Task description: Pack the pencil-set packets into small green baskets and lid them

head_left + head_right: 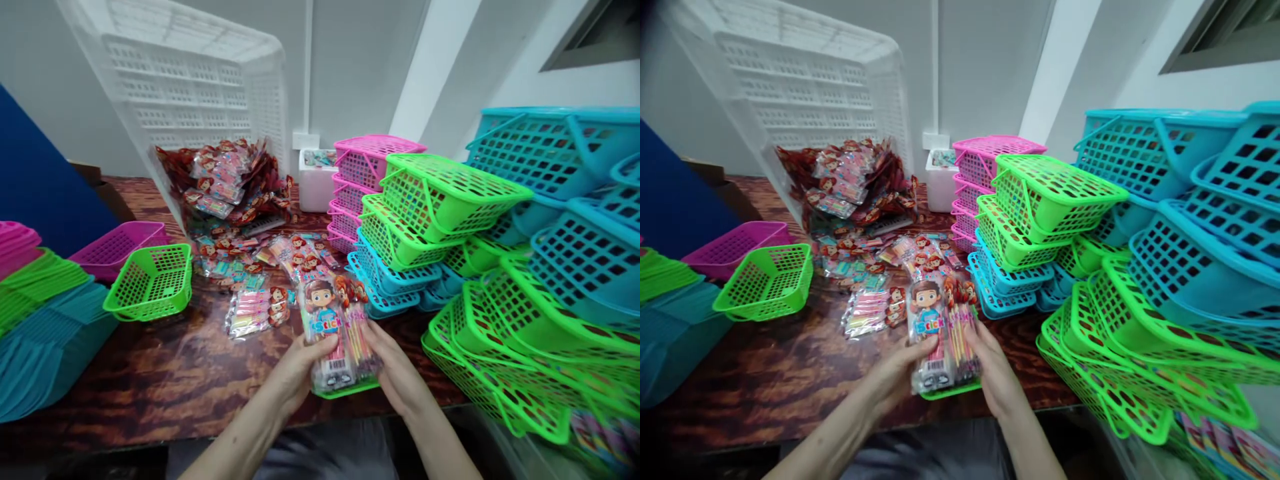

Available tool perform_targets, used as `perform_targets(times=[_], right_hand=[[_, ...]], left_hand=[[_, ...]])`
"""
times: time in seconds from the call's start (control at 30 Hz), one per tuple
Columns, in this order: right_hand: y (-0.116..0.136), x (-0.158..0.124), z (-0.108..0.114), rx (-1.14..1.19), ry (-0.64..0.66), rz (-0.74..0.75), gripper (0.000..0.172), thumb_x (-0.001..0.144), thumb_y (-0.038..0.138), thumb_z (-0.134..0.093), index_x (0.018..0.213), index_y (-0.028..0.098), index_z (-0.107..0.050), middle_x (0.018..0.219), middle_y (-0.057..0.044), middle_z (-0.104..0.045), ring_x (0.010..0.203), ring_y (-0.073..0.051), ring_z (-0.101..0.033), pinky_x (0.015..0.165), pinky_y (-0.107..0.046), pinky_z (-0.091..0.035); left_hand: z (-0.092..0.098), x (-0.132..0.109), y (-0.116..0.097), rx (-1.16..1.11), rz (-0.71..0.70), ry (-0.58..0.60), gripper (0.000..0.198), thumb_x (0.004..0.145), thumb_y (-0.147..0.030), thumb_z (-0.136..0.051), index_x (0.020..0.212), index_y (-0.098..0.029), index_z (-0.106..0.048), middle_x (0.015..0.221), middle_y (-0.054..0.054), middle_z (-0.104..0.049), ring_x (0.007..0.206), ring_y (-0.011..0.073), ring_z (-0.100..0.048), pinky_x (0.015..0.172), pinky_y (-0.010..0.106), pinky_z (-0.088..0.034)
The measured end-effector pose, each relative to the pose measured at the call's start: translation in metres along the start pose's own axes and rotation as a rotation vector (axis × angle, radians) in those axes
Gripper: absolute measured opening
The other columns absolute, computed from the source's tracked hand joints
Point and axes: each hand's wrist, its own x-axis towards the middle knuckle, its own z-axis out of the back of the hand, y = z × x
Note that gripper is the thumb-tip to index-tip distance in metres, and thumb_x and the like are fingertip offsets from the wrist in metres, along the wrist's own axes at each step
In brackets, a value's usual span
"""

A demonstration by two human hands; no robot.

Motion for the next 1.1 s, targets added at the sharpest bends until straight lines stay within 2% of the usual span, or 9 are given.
perform_targets(times=[0.1,0.23,0.3,0.4,0.5,0.57,0.77,0.9,1.1], right_hand=[[0.005,0.003,0.008,-0.078,-0.041,0.021,0.055,0.08,0.055,-0.074,0.124,0.021,-0.067,0.114,-0.01,-0.074,0.113,-0.03,-0.066,0.097,-0.044,-0.052],[-0.001,0.011,0.01,-0.204,-0.099,0.156,0.062,0.083,0.055,-0.069,0.134,0.02,-0.059,0.127,-0.011,-0.069,0.118,-0.028,-0.063,0.1,-0.041,-0.05],[-0.007,0.014,0.012,-0.391,-0.132,0.215,0.062,0.086,0.053,-0.065,0.138,0.021,-0.054,0.129,-0.01,-0.067,0.118,-0.026,-0.063,0.1,-0.04,-0.05],[-0.014,0.014,0.013,-0.805,-0.139,0.217,0.051,0.09,0.049,-0.057,0.132,0.02,-0.057,0.115,-0.01,-0.073,0.104,-0.026,-0.068,0.09,-0.037,-0.052],[-0.019,0.014,0.013,-1.152,-0.177,0.202,0.042,0.097,0.041,-0.04,0.124,0.018,-0.062,0.095,-0.012,-0.076,0.087,-0.026,-0.071,0.077,-0.034,-0.051],[-0.021,0.017,0.014,-1.233,-0.207,0.211,0.043,0.099,0.036,-0.032,0.123,0.016,-0.062,0.091,-0.013,-0.075,0.085,-0.026,-0.071,0.074,-0.032,-0.049],[-0.021,0.022,0.02,-1.046,-0.088,0.227,0.035,0.097,0.03,-0.031,0.112,0.018,-0.061,0.098,-0.009,-0.073,0.091,-0.021,-0.068,0.078,-0.028,-0.05],[-0.023,0.017,0.008,-1.386,-0.078,0.236,0.036,0.095,0.016,-0.031,0.115,0.016,-0.061,0.099,-0.012,-0.072,0.09,-0.023,-0.068,0.078,-0.031,-0.049],[-0.032,0.017,-0.008,-1.797,-0.232,0.414,0.038,0.091,0.009,-0.035,0.114,0.015,-0.065,0.1,-0.014,-0.067,0.095,-0.029,-0.063,0.079,-0.036,-0.051]], left_hand=[[0.002,0.002,0.004,0.062,-0.071,0.003,0.058,0.062,-0.024,-0.092,0.111,-0.008,-0.067,0.101,0.016,-0.076,0.087,0.0281,-0.074,0.088,0.037,-0.056],[-0.006,0.005,0.01,-0.081,-0.118,-0.192,0.055,0.072,-0.02,-0.082,0.123,-0.015,-0.059,0.105,0.012,-0.076,0.087,0.0262,-0.074,0.086,0.037,-0.057],[-0.011,0.007,0.01,-0.11,-0.054,-0.279,0.043,0.08,-0.017,-0.071,0.121,-0.014,-0.059,0.099,0.012,-0.076,0.08,0.025,-0.075,0.082,0.037,-0.058],[-0.015,0.008,0.007,-0.081,0.059,-0.333,0.03,0.085,-0.011,-0.057,0.114,-0.01,-0.06,0.087,0.011,-0.076,0.069,0.0225,-0.074,0.078,0.035,-0.058],[-0.014,0.01,0.002,-0.042,0.083,-0.346,0.029,0.082,-0.007,-0.055,0.111,-0.009,-0.06,0.081,0.01,-0.075,0.059,0.0202,-0.071,0.073,0.033,-0.058],[-0.012,0.01,0.0,-0.027,0.091,-0.347,0.03,0.082,-0.009,-0.057,0.112,-0.01,-0.061,0.08,0.01,-0.075,0.054,0.0204,-0.069,0.068,0.033,-0.057],[-0.005,0.0,-0.007,0.001,0.141,-0.382,0.03,0.084,-0.018,-0.06,0.114,-0.012,-0.063,0.08,0.009,-0.076,0.057,0.0229,-0.071,0.065,0.034,-0.058],[-0.009,-0.003,-0.007,0.026,0.136,-0.38,0.028,0.086,-0.016,-0.059,0.113,-0.01,-0.064,0.079,0.011,-0.076,0.059,0.0243,-0.072,0.068,0.036,-0.059],[-0.02,0.0,-0.01,0.022,0.11,-0.373,0.032,0.087,-0.006,-0.054,0.117,-0.01,-0.061,0.085,0.01,-0.076,0.067,0.0214,-0.073,0.073,0.033,-0.059]])
